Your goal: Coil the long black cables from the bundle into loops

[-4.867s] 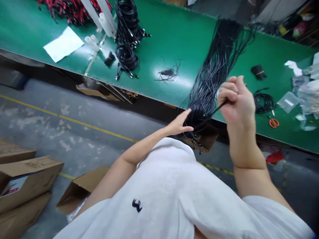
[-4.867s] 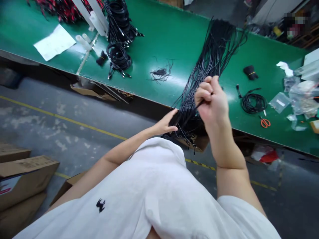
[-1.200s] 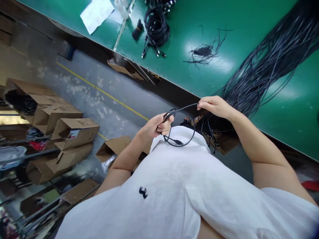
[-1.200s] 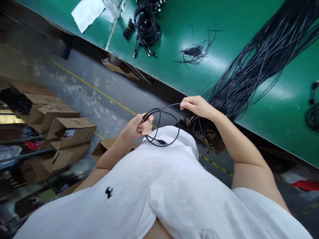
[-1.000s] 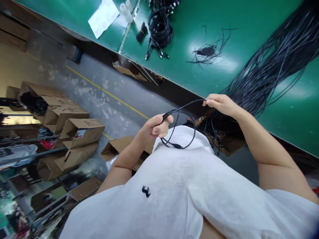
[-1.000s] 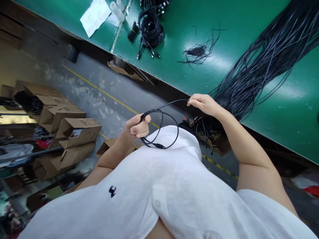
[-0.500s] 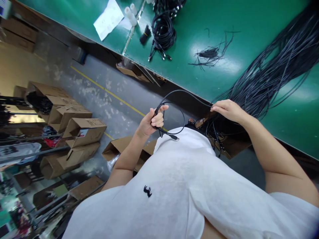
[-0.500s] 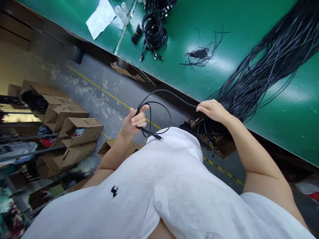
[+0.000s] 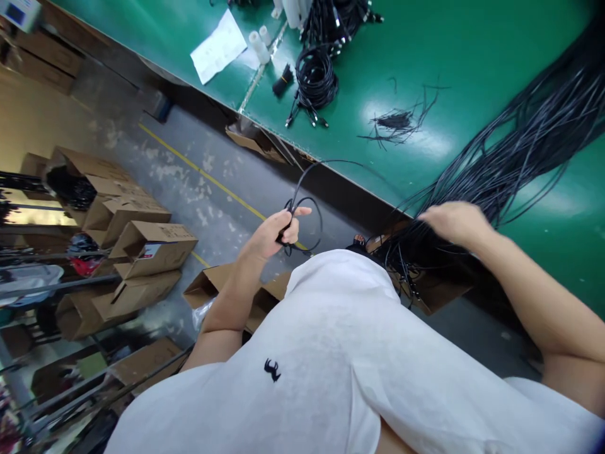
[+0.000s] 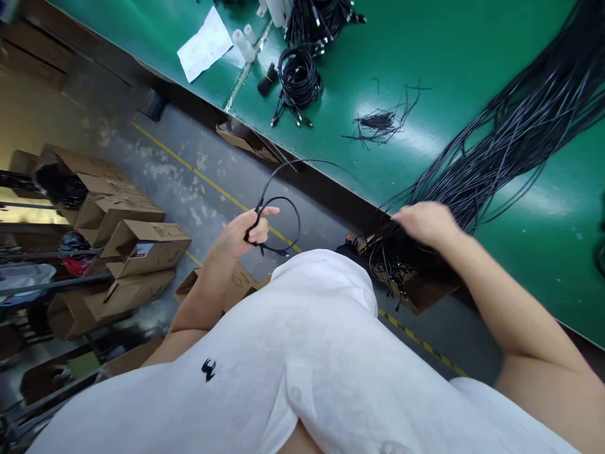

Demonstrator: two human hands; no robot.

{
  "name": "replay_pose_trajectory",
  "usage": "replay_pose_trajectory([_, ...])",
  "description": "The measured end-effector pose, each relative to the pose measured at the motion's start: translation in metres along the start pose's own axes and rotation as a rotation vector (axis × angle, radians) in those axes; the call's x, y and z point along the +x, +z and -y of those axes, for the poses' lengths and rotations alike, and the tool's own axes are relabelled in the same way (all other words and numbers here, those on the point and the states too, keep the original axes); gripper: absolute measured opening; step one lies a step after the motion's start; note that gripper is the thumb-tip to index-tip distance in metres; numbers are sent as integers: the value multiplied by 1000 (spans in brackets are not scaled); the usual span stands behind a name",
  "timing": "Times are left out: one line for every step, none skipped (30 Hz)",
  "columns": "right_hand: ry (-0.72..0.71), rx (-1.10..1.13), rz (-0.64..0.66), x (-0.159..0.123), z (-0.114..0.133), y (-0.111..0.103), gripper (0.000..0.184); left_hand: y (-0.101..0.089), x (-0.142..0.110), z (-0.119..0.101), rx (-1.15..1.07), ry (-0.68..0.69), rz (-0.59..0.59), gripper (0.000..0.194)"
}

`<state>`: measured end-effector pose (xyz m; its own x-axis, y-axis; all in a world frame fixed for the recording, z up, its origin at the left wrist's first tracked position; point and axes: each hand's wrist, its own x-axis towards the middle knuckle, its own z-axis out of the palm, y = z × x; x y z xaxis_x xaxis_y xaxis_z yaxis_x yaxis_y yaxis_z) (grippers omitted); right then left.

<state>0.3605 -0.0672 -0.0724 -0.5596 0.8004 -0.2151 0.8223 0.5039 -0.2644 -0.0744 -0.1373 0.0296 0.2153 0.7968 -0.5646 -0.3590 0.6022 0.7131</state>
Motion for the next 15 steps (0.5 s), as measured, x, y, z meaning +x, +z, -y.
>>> replay_pose_trajectory([-142,-12,81,-4,34,-4,42,0,7,3,37,27,-15,31])
replay_pose_trajectory([-291,20,151,-7,67,-9,42,2,14,7,82,54,-34,30])
replay_pose_trajectory([-424,64,210,-8,99,-15,44,7,20,12,138,76,-45,30])
replay_pose_trajectory([-530,119,254,-6,126,-22,46,13,26,19,205,87,-39,31])
replay_pose_trajectory([-599,180,277,-1,147,-30,47,21,30,26,278,86,-10,32])
replay_pose_trajectory([-625,237,283,7,161,-40,49,30,32,33,350,69,47,33])
replay_pose_trajectory([-607,285,268,16,166,-50,49,40,33,38,412,38,130,33])
replay_pose_trajectory([-556,325,241,26,163,-60,48,47,33,42,449,-1,220,34])
replay_pose_trajectory([-486,358,213,36,152,-68,47,52,31,44,451,-40,302,36])
replay_pose_trajectory([-412,387,191,43,136,-75,47,55,29,44,417,-64,358,39])
replay_pose_trajectory([-343,412,176,48,116,-78,48,54,28,42,356,-70,381,42])
replay_pose_trajectory([-287,432,161,50,96,-78,50,51,26,39,286,-59,375,44])
replay_pose_trajectory([-247,445,146,50,76,-75,52,47,25,35,228,-43,351,46])
replay_pose_trajectory([-222,452,127,49,61,-69,53,42,25,32,200,-38,331,46])
replay_pose_trajectory([-213,444,100,47,51,-61,54,38,26,29,204,-52,328,45])
